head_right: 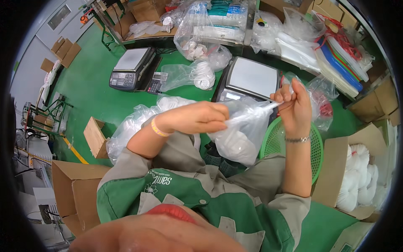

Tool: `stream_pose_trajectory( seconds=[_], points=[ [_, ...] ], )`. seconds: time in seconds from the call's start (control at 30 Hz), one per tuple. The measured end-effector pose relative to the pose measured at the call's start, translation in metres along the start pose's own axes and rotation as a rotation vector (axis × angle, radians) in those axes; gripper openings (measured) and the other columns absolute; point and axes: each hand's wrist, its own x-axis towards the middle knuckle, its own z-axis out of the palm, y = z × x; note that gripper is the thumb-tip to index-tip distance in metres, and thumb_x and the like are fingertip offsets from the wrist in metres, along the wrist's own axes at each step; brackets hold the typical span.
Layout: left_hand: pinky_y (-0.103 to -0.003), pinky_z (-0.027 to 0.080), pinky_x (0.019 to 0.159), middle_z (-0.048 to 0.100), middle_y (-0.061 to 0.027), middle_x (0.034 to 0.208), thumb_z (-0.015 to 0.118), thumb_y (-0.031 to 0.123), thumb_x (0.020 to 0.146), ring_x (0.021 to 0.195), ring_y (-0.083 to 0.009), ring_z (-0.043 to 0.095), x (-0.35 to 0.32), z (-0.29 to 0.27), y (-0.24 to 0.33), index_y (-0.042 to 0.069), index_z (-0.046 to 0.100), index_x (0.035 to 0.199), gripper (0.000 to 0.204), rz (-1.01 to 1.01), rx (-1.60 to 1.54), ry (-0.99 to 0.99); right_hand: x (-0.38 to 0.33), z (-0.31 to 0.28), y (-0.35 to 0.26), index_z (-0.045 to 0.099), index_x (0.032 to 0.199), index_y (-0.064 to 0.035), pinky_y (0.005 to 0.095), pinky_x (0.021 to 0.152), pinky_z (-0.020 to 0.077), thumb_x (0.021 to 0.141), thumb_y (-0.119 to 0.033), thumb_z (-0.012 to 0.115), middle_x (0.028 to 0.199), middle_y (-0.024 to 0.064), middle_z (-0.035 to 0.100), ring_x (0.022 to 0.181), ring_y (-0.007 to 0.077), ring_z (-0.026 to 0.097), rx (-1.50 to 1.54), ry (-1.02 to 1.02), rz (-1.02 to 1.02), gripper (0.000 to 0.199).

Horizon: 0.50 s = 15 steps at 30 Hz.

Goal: The person gathers plastic rings by hand, places them into plastic bags, and seals the bags.

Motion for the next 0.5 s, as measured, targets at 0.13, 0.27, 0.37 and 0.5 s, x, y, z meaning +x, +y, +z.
stream_pose_trajectory(
  seconds=[0.13,0.27,0.37,0.5],
  points=[
    [-0.035,0.038,0.078,0.05,-0.0118,0.094,0.057,0.015,0.086,0.087,-0.0249,0.048,0.006,0.005,-0.001,-0.001,0.057,0.075,0.019,0.159,-0.13,0.114,0.011,-0.016,-0.006,0.048,0.076,-0.0102,0.0344,0.07,0.0471,0.093,-0.02,0.045,0.064,0.0047,0.05,0.066,0.0192,0.054,-0.134,-0.041,0.144,0.02],
    [-0.038,0.03,0.099,0.043,-0.0212,0.129,0.055,0.022,0.088,0.119,-0.0276,0.042,0.004,-0.006,0.008,0.003,0.064,0.091,0.022,0.283,-0.491,0.385,-0.005,0.031,0.023,0.053,0.092,-0.0058,0.0341,0.08,0.0453,0.09,-0.025,0.051,0.092,0.0132,0.061,0.087,0.0213,0.058,-0.427,-0.086,0.038,0.019],
    [-0.041,0.023,0.105,0.034,-0.0221,0.138,0.05,0.029,0.091,0.128,-0.0292,0.033,0.008,-0.004,0.01,0.006,0.06,0.11,0.032,0.247,-0.797,0.411,-0.022,0.061,0.052,0.051,0.111,-0.0006,0.0311,0.086,0.0423,0.084,-0.017,0.057,0.103,0.013,0.06,0.097,0.0198,0.057,-0.865,-0.253,-0.424,0.032],
    [-0.043,0.019,0.107,0.033,-0.0201,0.139,0.065,0.037,0.079,0.13,-0.0305,0.03,0.004,-0.005,-0.002,0.009,0.035,0.135,0.07,0.254,-0.315,0.468,-0.021,0.038,0.047,0.051,0.115,0.001,0.025,0.084,0.0409,0.078,-0.003,0.057,0.102,0.0057,0.06,0.095,0.0122,0.054,-1.122,-0.16,-0.156,0.037]
  ],
)
